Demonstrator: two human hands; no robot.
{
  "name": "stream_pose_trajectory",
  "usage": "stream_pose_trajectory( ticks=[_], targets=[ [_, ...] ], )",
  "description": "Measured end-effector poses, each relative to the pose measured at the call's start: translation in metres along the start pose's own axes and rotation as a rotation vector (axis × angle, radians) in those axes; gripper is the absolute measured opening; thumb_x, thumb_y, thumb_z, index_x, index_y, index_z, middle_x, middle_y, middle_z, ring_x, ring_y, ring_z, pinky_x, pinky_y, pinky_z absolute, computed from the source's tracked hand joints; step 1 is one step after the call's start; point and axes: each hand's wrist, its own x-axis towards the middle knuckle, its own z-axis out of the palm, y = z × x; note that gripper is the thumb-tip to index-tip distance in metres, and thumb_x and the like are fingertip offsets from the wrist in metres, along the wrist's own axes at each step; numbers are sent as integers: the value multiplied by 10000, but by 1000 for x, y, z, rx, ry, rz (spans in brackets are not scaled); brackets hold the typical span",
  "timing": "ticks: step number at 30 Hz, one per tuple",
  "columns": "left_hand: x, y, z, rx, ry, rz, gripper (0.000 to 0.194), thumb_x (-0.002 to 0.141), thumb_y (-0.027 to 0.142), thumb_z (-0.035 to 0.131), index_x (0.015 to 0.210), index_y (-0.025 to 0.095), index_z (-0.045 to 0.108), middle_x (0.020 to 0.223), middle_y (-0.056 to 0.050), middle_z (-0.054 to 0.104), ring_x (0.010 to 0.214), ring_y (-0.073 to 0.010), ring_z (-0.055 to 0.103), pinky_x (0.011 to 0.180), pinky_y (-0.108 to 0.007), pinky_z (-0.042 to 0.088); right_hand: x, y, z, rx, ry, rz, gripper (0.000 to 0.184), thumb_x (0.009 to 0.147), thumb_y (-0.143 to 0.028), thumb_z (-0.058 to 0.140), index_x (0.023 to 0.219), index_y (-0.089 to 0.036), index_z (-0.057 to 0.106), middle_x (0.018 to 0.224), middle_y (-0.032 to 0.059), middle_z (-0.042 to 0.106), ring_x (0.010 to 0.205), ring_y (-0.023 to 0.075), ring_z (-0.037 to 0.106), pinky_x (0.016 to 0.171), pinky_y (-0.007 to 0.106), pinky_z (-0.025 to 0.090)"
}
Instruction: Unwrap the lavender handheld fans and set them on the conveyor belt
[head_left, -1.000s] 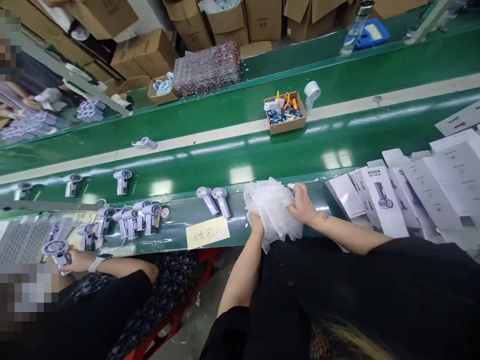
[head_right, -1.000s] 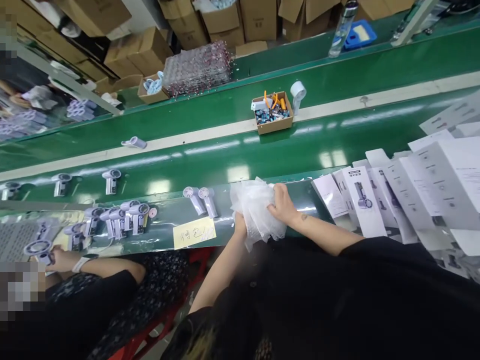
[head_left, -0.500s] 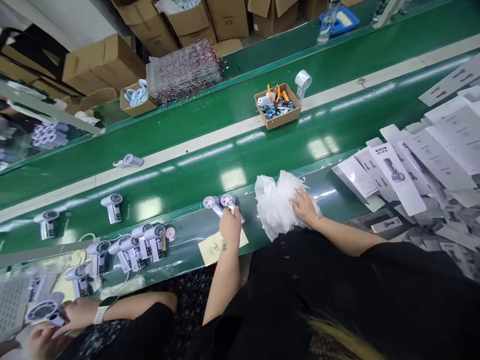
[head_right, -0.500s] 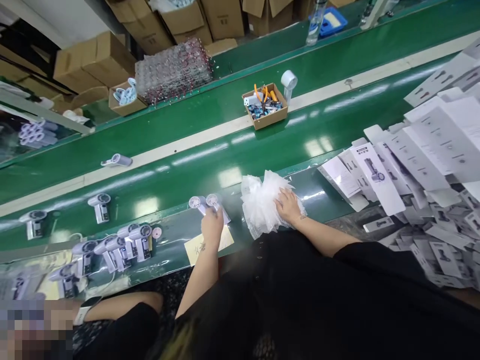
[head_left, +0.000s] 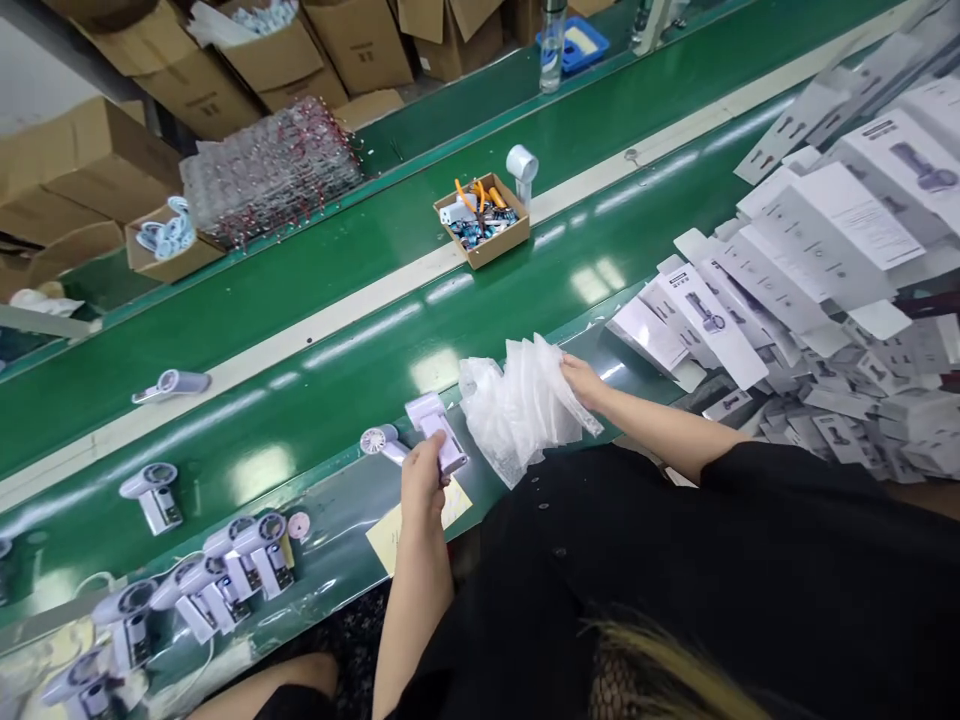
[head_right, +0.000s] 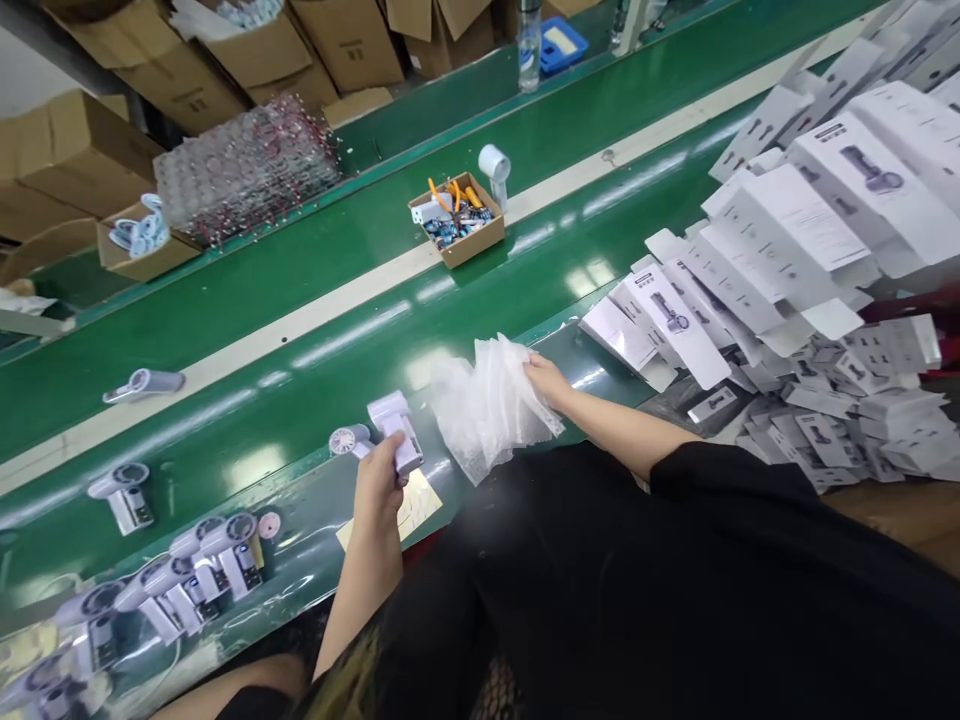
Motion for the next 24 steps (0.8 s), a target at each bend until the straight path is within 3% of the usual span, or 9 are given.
stream_pose_trajectory(
  ticks=[2,4,7,10,13,16,18,20,24],
  targets=[
    [-16,15,28,-310,-192,52,358,609,498,638,691,167,530,474,47,459,349,-79,390,306,-194,229,6,-3,0,-50,15,62,273,771,-394,533,914,-174,608,900,39,644,880,215,587,821,343,468],
    [-24,27,66,-412,-406,132,375,608,495,645,723,155,537,488,49,476,349,-71,395,318,-189,266,8,-3,3,-97,45,95,262,730,-398,589,862,-171,600,867,48,636,888,236,577,844,361,453],
    [-17,33,118,-282,-548,243,356,660,495,618,728,161,518,495,47,482,367,-79,422,346,-197,311,6,-1,7,-127,89,145,298,763,-432,544,914,-178,585,898,61,634,909,244,576,846,365,450],
    [0,24,145,117,-495,272,321,748,497,531,713,180,492,493,45,477,393,-89,445,383,-203,334,6,3,1,-124,126,188,328,791,-449,496,965,-181,573,941,65,638,892,230,594,796,340,474],
    [9,9,152,421,-437,264,257,734,409,585,666,186,477,478,51,458,411,-88,445,420,-203,343,11,7,-14,-115,141,242,303,802,-397,478,970,-158,560,879,76,645,766,204,621,663,302,499],
    [1,0,155,469,-398,254,241,758,402,558,689,184,484,532,34,491,446,-105,473,443,-219,365,18,11,-33,-142,122,267,255,779,-313,503,954,-134,550,779,80,640,657,195,620,578,291,494],
    [-13,5,156,470,-367,260,285,806,461,480,736,185,495,593,15,523,489,-122,506,471,-235,387,21,13,-44,-195,123,238,336,740,-296,562,1028,-129,520,838,93,642,727,213,630,635,308,503],
    [-29,20,150,556,-306,369,321,820,503,454,788,189,514,657,-2,555,579,-145,546,543,-250,412,21,14,-51,-267,127,172,497,703,-291,622,1144,-136,455,974,112,627,881,233,618,763,328,493],
    [-42,59,120,1055,-223,780,330,829,489,485,985,208,562,892,-76,623,918,-241,577,802,-327,409,19,14,-50,-403,65,23,626,692,-335,668,1241,-181,408,1168,126,541,1122,260,511,951,353,401]
  ],
)
